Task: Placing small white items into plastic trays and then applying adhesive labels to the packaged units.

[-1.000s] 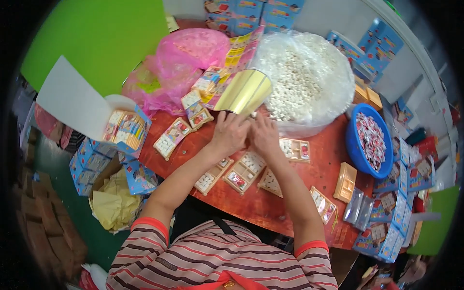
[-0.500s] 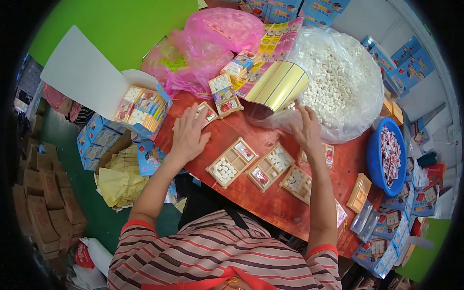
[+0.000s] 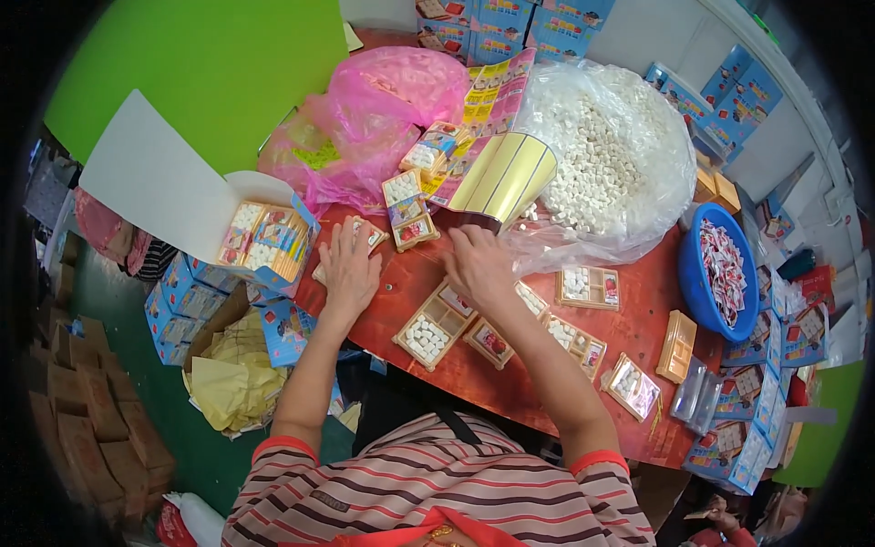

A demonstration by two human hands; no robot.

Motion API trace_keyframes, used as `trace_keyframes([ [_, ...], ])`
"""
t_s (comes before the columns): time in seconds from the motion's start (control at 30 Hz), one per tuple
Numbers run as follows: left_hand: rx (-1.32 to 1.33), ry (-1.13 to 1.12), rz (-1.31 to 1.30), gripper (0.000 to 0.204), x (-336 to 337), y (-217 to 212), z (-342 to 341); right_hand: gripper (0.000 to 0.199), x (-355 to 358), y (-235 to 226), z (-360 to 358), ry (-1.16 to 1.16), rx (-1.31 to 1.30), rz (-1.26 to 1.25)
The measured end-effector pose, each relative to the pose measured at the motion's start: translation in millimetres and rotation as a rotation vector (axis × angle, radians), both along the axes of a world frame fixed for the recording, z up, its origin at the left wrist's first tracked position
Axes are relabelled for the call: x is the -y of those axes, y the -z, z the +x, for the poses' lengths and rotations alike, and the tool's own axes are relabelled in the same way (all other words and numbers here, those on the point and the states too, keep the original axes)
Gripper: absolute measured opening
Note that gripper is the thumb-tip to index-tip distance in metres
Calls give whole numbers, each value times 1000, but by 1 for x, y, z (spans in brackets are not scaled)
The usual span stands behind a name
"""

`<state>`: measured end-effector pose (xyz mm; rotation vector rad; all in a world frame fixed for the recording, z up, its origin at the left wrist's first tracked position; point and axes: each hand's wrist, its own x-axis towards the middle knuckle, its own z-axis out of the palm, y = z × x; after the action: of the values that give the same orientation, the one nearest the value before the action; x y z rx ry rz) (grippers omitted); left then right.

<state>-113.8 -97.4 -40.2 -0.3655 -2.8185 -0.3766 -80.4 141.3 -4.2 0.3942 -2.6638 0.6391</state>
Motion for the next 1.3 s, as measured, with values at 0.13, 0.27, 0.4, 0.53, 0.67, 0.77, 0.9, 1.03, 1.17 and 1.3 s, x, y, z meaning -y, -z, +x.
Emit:
trace_keyframes([
  [0.13, -11, 41, 85, 63, -7, -4, 2, 41, 22, 42, -61, 68, 153, -291],
  [0.27, -30, 79, 297, 63, 8, -6, 15, 35, 32, 46, -86, 46, 571, -817],
  [0.4, -20, 64, 660, 57, 38, -8, 40, 16, 51, 26, -71, 84, 868, -1245],
  [0.53, -2, -1, 835, 55, 51, 4, 57, 14, 77, 17, -54, 102, 880, -1443],
  [0.67, 77, -12, 1227, 51, 58, 30, 51, 16, 119, 22, -44, 28, 907, -1584],
  [0.77, 103, -54, 1357, 50, 59, 25, 51, 14, 157, 29, -39, 158, 866, -1594],
  [0.9, 108, -11, 1449, 49, 59, 28, 47, 20, 174, 32, -33, 89, 981, -1608],
  [1.03, 103, -11, 1499, 50, 56, 28, 49, 27, 161, 23, -23, 11, 1015, -1265],
  [1.17, 47, -52, 1404, 49, 61, 29, 64, 31, 139, 4, 6, -167, 801, -1135],
  [1.3, -135, -38, 1058, 45, 45, 19, 84, 33, 89, -4, 37, -208, 437, -779],
])
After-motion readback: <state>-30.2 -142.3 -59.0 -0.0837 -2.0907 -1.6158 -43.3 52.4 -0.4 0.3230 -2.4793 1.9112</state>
